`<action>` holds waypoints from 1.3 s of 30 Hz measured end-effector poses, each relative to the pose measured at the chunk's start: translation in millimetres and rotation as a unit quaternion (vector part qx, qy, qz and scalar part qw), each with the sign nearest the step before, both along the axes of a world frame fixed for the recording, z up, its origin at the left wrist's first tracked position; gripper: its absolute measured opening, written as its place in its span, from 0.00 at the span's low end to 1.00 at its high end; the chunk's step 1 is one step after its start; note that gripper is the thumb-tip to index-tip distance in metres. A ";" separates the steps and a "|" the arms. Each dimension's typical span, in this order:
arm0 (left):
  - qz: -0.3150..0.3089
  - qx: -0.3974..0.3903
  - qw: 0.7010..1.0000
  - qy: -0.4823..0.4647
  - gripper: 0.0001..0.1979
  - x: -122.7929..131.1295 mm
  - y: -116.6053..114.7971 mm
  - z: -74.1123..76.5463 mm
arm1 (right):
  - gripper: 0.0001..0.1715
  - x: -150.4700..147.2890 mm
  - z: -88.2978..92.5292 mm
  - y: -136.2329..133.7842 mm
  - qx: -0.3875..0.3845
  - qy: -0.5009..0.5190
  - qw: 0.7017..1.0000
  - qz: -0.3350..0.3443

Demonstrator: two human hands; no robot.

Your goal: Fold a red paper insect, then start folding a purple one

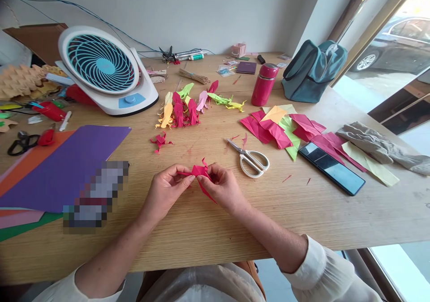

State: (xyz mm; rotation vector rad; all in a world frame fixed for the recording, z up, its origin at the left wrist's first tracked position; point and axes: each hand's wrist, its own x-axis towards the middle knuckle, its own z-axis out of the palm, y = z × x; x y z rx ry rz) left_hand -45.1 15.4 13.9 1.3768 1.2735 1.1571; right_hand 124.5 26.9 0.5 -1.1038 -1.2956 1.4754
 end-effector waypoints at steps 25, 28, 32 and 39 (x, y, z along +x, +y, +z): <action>0.009 -0.090 0.995 -0.038 0.10 0.2 1.8 2.2 | 0.27 0.8 3.8 1.2 -0.075 0.061 0.994 0.059; -0.019 -0.070 0.997 -0.033 0.08 -1.0 0.5 5.7 | 0.29 0.5 6.9 1.2 -0.085 0.049 0.994 0.039; -0.055 0.006 0.998 -0.007 0.07 -4.9 -0.3 7.4 | 0.30 3.3 11.3 2.4 -0.112 0.043 0.992 0.041; -0.125 0.185 0.970 0.101 0.08 -14.4 2.9 9.3 | 0.27 12.2 17.5 3.9 -0.137 0.053 0.984 0.105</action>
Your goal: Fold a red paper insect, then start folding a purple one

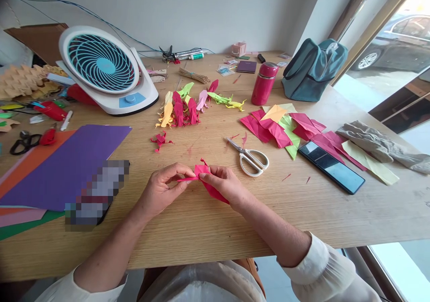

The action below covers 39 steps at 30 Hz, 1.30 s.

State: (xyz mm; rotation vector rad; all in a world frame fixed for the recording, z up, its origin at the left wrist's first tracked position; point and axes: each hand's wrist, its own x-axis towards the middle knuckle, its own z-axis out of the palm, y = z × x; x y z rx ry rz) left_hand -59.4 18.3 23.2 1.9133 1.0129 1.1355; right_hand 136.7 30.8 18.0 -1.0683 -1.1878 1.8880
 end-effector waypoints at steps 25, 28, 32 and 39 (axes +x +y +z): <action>-0.050 0.249 0.954 0.156 0.10 -11.5 2.2 7.3 | 0.30 3.9 6.2 0.1 0.069 -0.027 0.997 0.023; -0.020 0.222 0.968 0.115 0.09 -7.1 -0.5 6.8 | 0.28 3.8 5.9 -0.7 0.084 -0.012 0.996 0.008; 0.022 0.119 0.992 0.025 0.04 0.0 -5.5 4.4 | 0.25 5.7 5.9 -1.9 0.094 0.013 0.995 0.009; 0.013 0.054 0.998 0.027 0.05 -1.3 -5.0 0.3 | 0.27 6.2 8.5 -1.7 0.098 0.002 0.995 0.009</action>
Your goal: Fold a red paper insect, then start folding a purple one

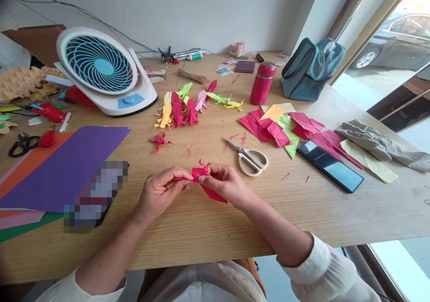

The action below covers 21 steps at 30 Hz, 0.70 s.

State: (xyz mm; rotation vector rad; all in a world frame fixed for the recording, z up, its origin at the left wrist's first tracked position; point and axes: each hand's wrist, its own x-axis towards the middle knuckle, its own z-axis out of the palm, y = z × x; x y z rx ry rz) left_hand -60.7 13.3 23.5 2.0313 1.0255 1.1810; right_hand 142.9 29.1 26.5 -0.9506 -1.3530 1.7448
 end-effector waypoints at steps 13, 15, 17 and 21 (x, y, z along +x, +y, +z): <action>-0.036 0.140 0.978 0.149 0.08 -6.3 1.7 2.2 | 0.27 -1.6 -5.5 2.4 -0.018 -0.048 0.999 0.012; -0.033 0.143 0.976 0.160 0.07 -6.4 1.9 2.4 | 0.27 -2.8 -6.3 2.1 -0.022 -0.038 0.999 0.008; -0.037 0.143 0.974 0.172 0.06 -5.8 1.9 2.7 | 0.27 -4.0 -8.5 1.7 -0.027 -0.033 0.999 0.007; -0.035 0.122 0.979 0.157 0.06 -3.5 1.6 3.0 | 0.25 -4.8 -15.4 1.0 -0.011 -0.026 1.000 -0.004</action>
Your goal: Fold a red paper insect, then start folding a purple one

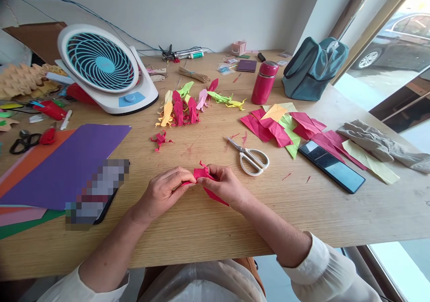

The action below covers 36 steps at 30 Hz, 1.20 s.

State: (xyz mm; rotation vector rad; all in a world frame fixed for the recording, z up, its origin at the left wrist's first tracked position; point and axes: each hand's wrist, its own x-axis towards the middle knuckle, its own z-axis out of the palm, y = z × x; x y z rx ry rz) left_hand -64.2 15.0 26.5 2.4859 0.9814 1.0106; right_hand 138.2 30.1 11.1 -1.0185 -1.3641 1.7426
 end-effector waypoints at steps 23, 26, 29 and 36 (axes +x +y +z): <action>0.067 -0.296 0.909 -0.285 0.04 13.1 0.6 -10.5 | 0.26 -4.9 6.1 -2.4 -0.001 0.077 0.996 -0.039; 0.072 -0.283 0.915 -0.280 0.03 13.4 -0.2 -10.5 | 0.26 -5.5 3.9 -2.1 0.000 0.060 0.998 -0.030; 0.063 -0.259 0.928 -0.261 0.02 12.8 -1.3 -10.2 | 0.27 -5.7 -0.3 -1.7 0.017 0.030 0.999 -0.030; 0.082 -0.293 0.915 -0.264 0.02 15.5 -0.5 -14.4 | 0.23 -5.4 -9.6 -2.0 0.072 -0.008 0.997 -0.042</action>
